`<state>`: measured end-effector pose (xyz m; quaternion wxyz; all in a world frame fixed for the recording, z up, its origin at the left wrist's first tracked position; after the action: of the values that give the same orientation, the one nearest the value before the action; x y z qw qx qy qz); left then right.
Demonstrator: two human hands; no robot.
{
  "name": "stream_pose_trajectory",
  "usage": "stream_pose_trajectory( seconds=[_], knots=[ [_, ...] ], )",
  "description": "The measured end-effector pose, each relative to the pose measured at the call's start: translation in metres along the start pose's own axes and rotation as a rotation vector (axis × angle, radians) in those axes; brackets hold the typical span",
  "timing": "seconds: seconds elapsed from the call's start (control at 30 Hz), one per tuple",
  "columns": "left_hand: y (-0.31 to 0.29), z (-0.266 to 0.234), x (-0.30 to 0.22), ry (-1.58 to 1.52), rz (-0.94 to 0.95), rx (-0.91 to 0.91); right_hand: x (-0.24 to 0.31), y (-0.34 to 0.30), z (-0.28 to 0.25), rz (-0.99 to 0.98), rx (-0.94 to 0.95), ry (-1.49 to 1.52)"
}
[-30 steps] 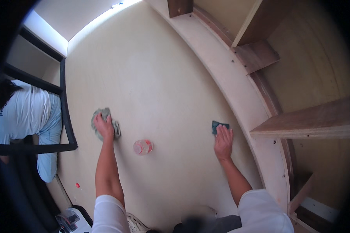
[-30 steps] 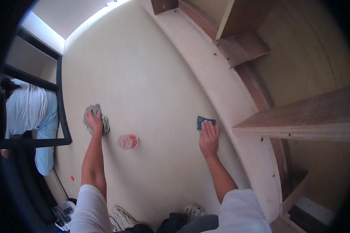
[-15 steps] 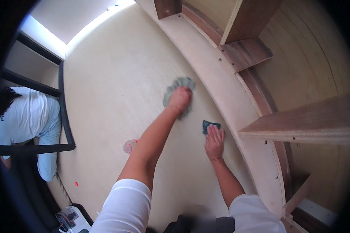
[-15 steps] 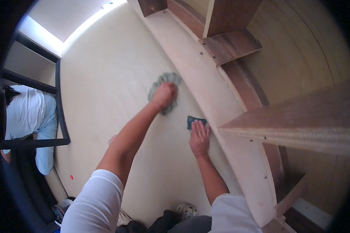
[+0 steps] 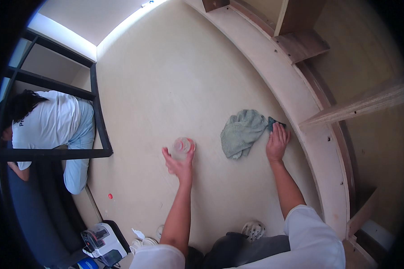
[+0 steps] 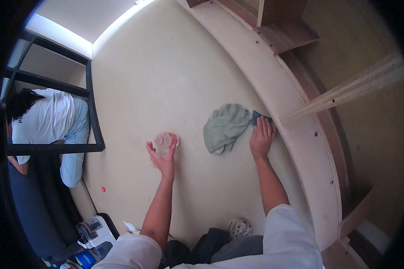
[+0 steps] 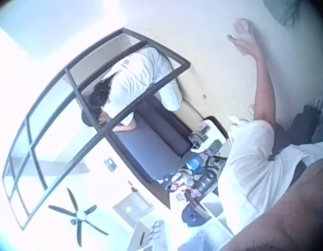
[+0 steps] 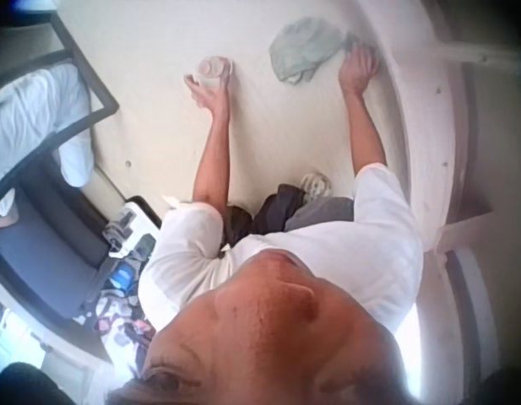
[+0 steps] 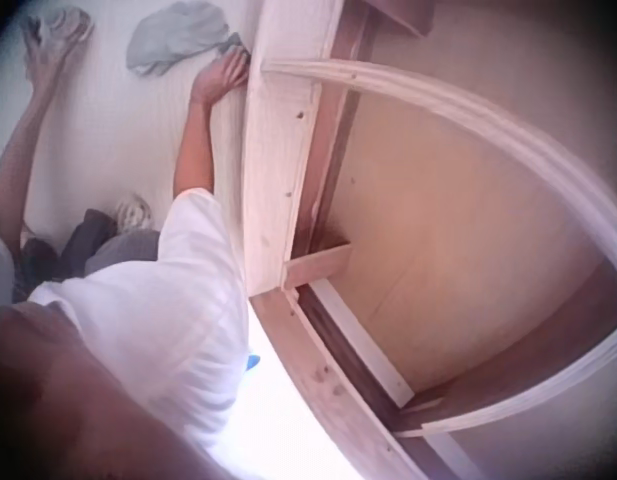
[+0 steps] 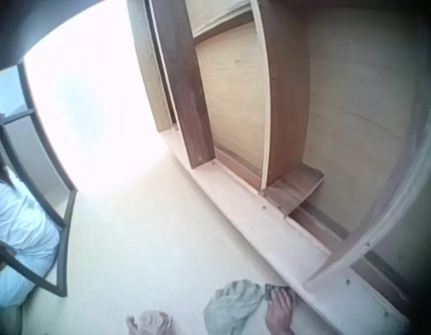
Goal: The person sands the floor by hand using a piece of sandpaper and a cloth, occasionally applying liquid from a small bottle to the surface.
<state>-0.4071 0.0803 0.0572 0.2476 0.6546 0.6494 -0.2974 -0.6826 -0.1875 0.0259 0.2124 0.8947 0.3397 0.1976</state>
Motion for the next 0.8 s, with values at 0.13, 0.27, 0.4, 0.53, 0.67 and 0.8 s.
stream_pose_trajectory(
  seconds=[0.13, 0.27, 0.4, 0.53, 0.67, 0.8],
  knots=[
    [0.02, 0.037, -0.03, 0.127, 0.064, 0.057, -0.005, 0.001, 0.003, -0.032, 0.015, -0.007],
    [0.028, 0.055, -0.081, 0.064, 0.267, 0.055, -0.001, 0.001, 0.004, -0.017, 0.02, 0.022],
    [0.023, 0.093, -0.155, 0.182, 0.554, 0.182, -0.005, 0.001, 0.006, -0.017, 0.035, 0.015],
    [0.012, 0.122, -0.205, 0.325, 0.761, 0.168, -0.003, 0.0, 0.006, -0.013, 0.039, -0.005],
    [0.006, 0.153, -0.225, 0.471, 0.786, 0.225, -0.002, 0.001, 0.005, -0.012, 0.04, 0.006],
    [0.003, 0.172, -0.234, 0.513, 0.798, 0.247, -0.001, -0.001, 0.01, -0.023, 0.07, -0.016]
  ],
)
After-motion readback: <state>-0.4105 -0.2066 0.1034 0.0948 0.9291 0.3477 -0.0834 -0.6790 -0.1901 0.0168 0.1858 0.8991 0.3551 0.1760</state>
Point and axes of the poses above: each hand's wrist, its own y-axis towards the middle knuckle, its own z-axis out of the palm, x = y × z, the point moved 9 cm from there along y, towards the middle knuckle, and after that the axes turned 12 degrees about -z, right-handed, at the moved point
